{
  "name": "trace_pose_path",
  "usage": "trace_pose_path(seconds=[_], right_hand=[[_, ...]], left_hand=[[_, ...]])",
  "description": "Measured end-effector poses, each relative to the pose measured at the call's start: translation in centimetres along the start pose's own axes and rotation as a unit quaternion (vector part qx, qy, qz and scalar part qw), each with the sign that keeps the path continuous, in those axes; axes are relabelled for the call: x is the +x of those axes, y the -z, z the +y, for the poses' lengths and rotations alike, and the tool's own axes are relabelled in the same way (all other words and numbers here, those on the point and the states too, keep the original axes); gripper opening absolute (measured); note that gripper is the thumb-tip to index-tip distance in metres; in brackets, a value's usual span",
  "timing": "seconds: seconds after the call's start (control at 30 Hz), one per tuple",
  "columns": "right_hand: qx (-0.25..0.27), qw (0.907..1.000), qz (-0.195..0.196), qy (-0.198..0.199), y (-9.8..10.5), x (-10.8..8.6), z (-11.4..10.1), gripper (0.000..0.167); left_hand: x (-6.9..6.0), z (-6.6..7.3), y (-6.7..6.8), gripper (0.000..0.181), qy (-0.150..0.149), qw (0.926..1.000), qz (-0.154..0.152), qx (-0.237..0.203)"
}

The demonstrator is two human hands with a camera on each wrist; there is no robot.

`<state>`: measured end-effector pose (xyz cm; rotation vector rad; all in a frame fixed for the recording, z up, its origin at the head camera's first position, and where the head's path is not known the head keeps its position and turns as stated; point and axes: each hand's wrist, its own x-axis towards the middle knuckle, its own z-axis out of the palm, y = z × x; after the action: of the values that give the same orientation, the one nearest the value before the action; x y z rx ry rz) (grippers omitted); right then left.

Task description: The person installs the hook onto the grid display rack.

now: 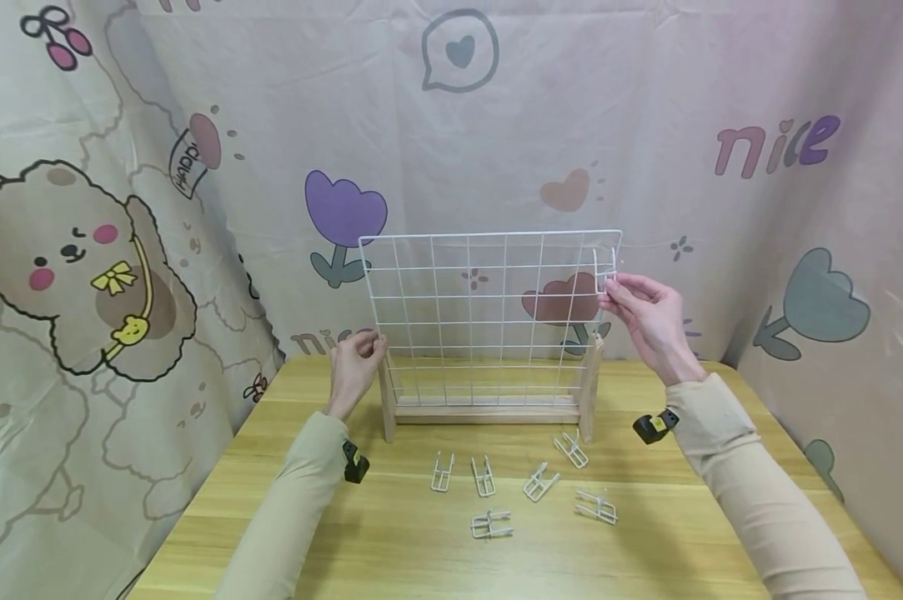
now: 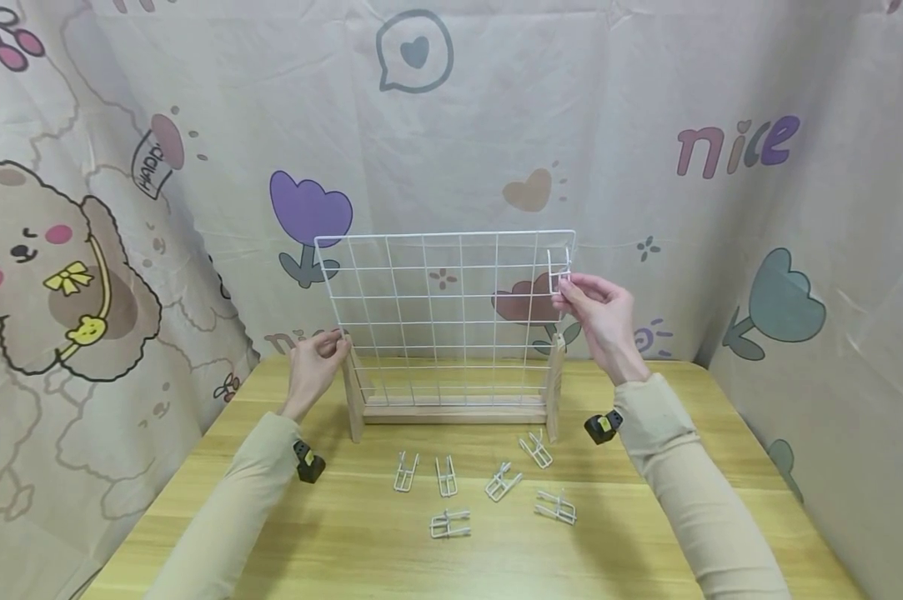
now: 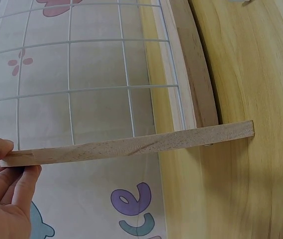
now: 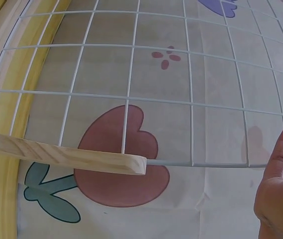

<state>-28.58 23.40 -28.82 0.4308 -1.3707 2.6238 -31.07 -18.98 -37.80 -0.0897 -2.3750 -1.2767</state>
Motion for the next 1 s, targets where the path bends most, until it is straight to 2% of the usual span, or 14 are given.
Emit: trace_pose_path(seconds=[0.23, 0.57, 0.8, 1.0], right_hand=[[-0.007, 0.9999, 0.004, 0.007, -0.2, 0.4, 0.0, 0.010], [0.006, 1.0000, 0.002, -0.007, 0.2, 0.4, 0.5, 0.011], [0.010, 0.9997, 0.005, -0.020, 0.5, 0.2, 0.7, 0.012], [0.011, 0.9996, 0.004, -0.024, 0.7, 0.1, 1.0, 0.012]], left_hand=[[0.1, -0.1, 0.0, 0.030, -0.009, 0.9999, 0.004, -0.004], [0.0, -0.1, 0.0, 0.032, -0.007, 1.0000, 0.003, -0.005], [0.1, -0.1, -0.1, 0.032, -0.020, 0.9998, 0.006, 0.000], [0.1, -0.2, -0.1, 0.032, -0.019, 0.9998, 0.008, -0.002]])
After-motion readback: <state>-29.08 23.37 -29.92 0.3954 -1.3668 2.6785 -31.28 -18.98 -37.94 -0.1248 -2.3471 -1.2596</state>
